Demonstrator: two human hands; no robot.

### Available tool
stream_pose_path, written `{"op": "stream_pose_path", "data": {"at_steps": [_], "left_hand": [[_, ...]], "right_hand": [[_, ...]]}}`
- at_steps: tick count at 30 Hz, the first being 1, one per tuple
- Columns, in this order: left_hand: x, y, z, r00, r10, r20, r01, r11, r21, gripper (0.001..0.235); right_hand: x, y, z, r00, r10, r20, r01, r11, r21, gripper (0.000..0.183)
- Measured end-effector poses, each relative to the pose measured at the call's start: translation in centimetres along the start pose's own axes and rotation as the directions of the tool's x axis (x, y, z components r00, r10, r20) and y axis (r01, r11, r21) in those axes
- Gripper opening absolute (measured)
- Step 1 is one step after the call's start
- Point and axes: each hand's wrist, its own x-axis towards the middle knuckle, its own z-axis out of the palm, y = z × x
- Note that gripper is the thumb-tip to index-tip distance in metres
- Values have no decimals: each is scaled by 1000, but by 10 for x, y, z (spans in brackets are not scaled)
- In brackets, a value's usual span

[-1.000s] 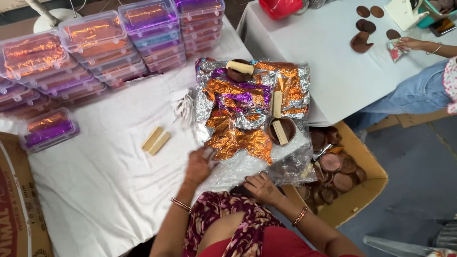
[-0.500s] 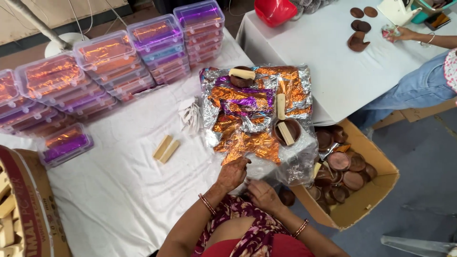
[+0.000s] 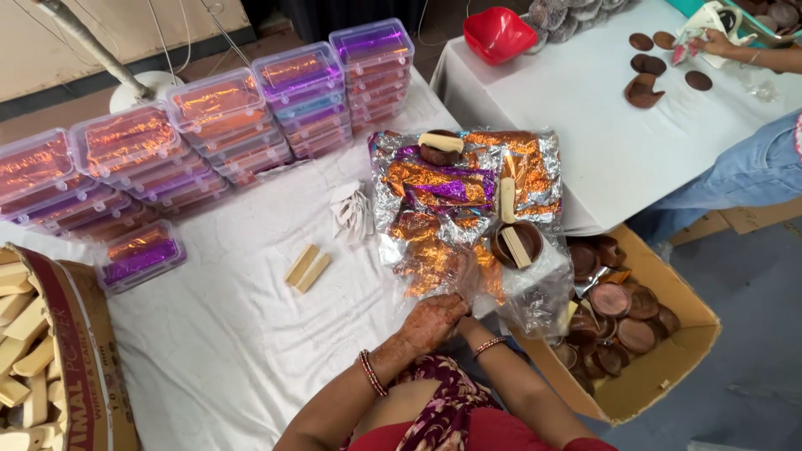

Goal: The person picks wooden block pieces from a large cardboard box, wipes some with a white cloth, wraps pieces in metallic orange and silver foil sheets, and places the wrapped pieces into a clear plastic storage box on the table.

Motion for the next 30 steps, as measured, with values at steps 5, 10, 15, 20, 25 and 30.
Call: {"op": "stream_pose_path", "data": {"at_steps": [5,10,15,20,25,30], "left_hand": [[6,4,-13,999,42,21,-42,999,-10,28],[6,1,-17,997,58,45,-57,998,-22,30],[8,2,-17,998,48,50,-47,998,-32,26],[11,0,-20,996,81,-22,-83,992,-93,27],[10,-10,-13,997,77,-23,-79,992,-100,23],[13,-13,-20,995,85,-45,-89,990,-108,21]], "right_hand": [[56,24,72,990,-71,-121,79,995,65,66],[85,10,3,752,-1,-659,63,995,72,50],[83,-10,-57,979,-52,-195,73,992,98,50],[106,-3,-23,869,-183,-459,228,973,42,54],[110,-17,-56,814,-203,-544,329,933,144,60],[118,-7,-36,954,-154,-259,198,968,153,46]]}}
